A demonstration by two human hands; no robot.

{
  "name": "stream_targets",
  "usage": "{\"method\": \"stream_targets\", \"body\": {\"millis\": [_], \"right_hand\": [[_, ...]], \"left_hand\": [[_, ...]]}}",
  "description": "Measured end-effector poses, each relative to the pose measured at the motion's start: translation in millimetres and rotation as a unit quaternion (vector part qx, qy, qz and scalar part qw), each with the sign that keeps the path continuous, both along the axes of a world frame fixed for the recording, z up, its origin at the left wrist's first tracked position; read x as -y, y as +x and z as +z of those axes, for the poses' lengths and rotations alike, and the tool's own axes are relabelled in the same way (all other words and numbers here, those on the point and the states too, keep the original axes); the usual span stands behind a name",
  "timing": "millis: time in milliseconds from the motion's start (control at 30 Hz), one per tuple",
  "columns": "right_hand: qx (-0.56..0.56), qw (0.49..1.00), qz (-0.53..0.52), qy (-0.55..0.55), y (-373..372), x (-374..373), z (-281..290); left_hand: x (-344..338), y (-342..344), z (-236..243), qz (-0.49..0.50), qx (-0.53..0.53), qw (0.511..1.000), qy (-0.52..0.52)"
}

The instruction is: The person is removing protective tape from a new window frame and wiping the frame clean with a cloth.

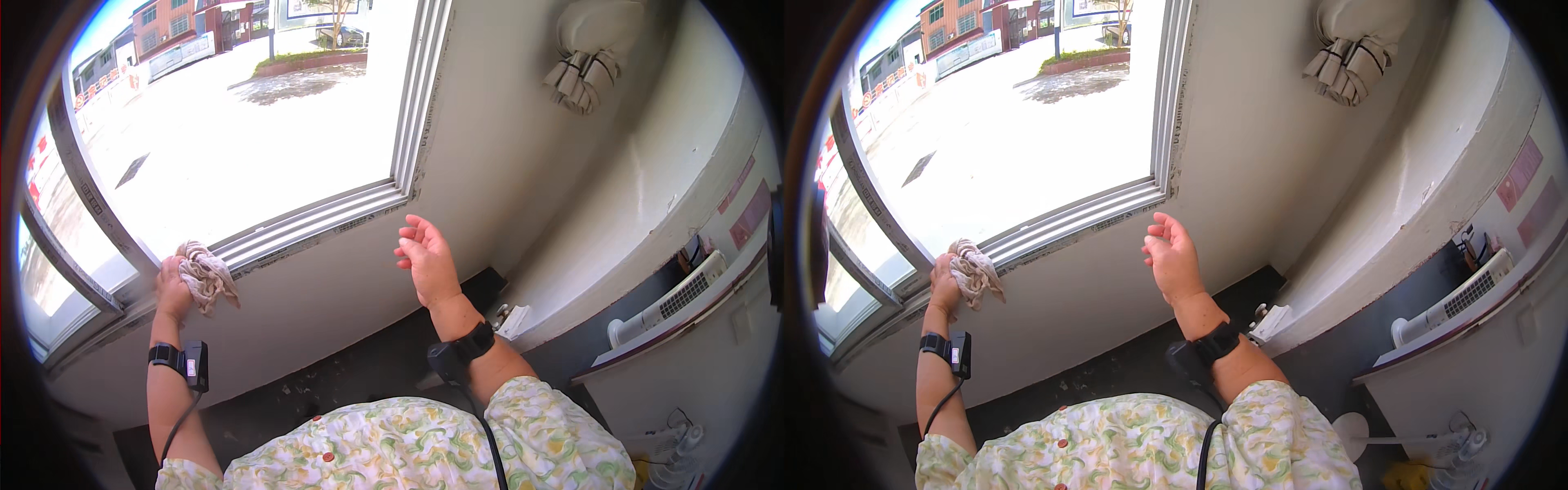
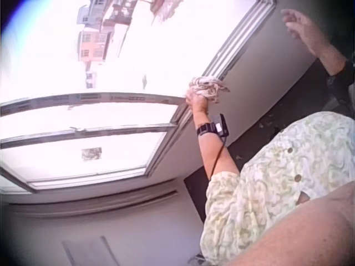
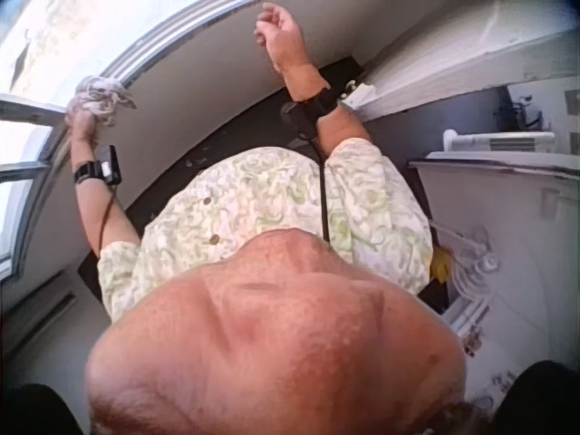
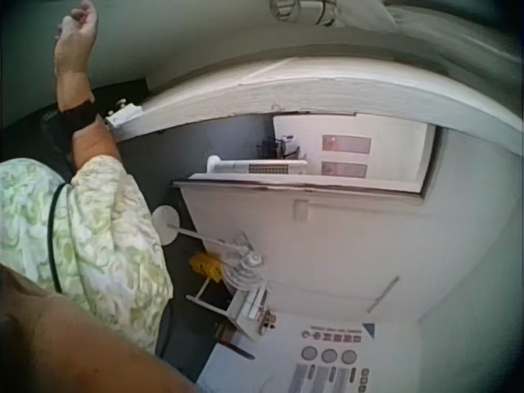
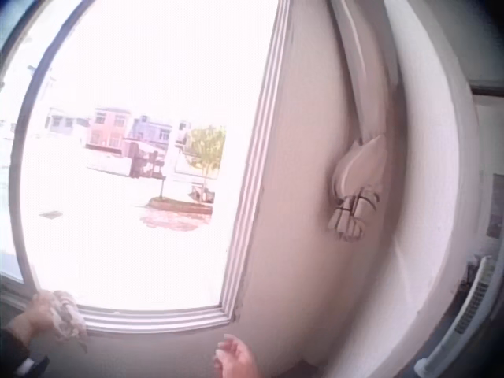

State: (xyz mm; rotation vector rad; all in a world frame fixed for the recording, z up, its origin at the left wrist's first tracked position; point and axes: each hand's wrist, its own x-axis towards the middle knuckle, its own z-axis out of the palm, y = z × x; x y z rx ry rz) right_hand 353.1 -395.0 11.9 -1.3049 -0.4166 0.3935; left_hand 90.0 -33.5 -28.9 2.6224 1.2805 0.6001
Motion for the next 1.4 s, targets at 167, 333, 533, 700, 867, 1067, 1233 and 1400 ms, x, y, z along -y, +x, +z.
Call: {"method": "stream_targets", "body": {"millis": [167, 333, 533, 700, 867, 1067, 1233, 1400], "right_hand": [[0.134, 0.983, -0.126, 0.000, 67, -35, 43], [0.415, 0.871, -0.214, -0.151, 110, -54, 47], [0.566, 0.761, -0.280, -0.151, 123, -75, 70], [0.583, 0.738, -0.306, -0.148, 125, -77, 63], [0.610, 0.727, -0.294, -0.115, 135, -69, 58], [0.493, 0.829, -0.230, -0.132, 126, -56, 50], [0.281, 0.931, -0.148, -0.183, 131, -34, 0], [0.134, 0.973, -0.011, -0.189, 105, -29, -67]], "left_hand": [[15, 0, 14, 0.012, 0.011, 0.999, -0.037], [30, 2, 26, 0.009, 0.032, 0.998, -0.056], [6, -5, 1, 0.018, 0.019, 1.000, 0.007], [2, -1, 3, 0.010, 0.000, 1.000, 0.010], [9, -2, 9, -0.003, 0.003, 1.000, 0.000], [-20, -17, -17, -0.014, -0.002, 0.999, 0.031], [-26, -28, -15, -0.055, -0.077, 0.990, 0.104], [2, 2, 12, 0.022, 0.004, 0.999, -0.049]]}}
